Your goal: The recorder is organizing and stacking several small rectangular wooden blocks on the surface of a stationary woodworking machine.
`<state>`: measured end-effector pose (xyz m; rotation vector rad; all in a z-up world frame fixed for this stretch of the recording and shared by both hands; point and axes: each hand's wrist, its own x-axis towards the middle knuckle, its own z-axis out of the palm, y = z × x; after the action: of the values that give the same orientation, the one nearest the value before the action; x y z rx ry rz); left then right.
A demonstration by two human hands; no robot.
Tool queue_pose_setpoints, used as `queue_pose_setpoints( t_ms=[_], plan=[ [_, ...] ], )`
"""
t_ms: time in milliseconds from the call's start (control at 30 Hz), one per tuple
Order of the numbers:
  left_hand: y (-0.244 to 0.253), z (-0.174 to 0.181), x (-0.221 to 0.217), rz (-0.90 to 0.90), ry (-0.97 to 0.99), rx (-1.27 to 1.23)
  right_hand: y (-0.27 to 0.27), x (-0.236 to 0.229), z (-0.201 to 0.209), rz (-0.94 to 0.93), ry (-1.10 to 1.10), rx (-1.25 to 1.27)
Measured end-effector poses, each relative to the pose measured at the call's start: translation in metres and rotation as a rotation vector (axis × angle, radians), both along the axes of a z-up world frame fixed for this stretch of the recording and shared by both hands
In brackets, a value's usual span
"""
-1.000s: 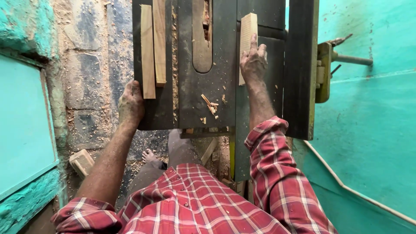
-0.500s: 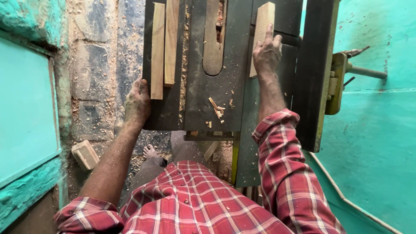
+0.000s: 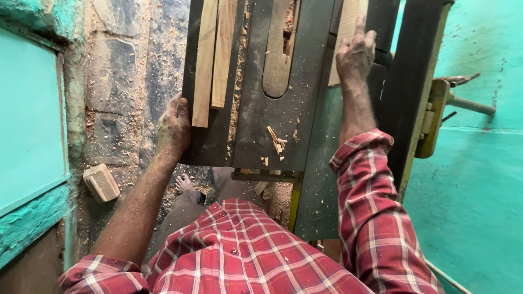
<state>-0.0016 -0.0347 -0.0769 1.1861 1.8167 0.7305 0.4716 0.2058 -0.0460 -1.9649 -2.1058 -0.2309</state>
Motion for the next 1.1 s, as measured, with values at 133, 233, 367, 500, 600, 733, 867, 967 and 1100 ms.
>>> queue_pose_setpoints(
  t_ms=[133, 233, 367, 500, 600, 733, 867, 967, 1100],
  plan=[
    [0.000, 0.005, 0.000, -0.006, -0.037, -0.007, 0.018, 0.010, -0.009, -0.001, 0.022, 0.000],
    [0.003, 0.011, -0.001, -0.019, -0.043, -0.039, 0.026, 0.008, -0.005, 0.020, 0.007, 0.036],
    [0.004, 0.015, 0.001, -0.002, -0.017, -0.049, 0.036, 0.004, 0.002, 0.027, -0.003, 0.025],
    [0.001, 0.004, -0.001, -0.014, 0.002, 0.011, 0.048, 0.008, 0.000, 0.016, 0.022, 0.014],
    [0.003, 0.004, -0.001, -0.022, 0.010, 0.009, 0.060, 0.011, -0.001, 0.042, 0.003, 0.048],
    [0.005, 0.017, 0.001, -0.006, -0.023, -0.009, 0.069, 0.009, 0.000, 0.023, 0.026, 0.023],
    [0.003, 0.020, 0.002, -0.011, -0.019, -0.006, 0.077, 0.006, 0.000, 0.013, 0.002, 0.010],
    [0.005, 0.017, 0.002, -0.015, -0.007, 0.012, 0.081, 0.001, 0.008, 0.005, -0.013, 0.019],
    [0.006, 0.022, 0.002, 0.006, -0.071, -0.098, 0.088, 0.006, 0.001, 0.032, 0.004, 0.030]
  ],
)
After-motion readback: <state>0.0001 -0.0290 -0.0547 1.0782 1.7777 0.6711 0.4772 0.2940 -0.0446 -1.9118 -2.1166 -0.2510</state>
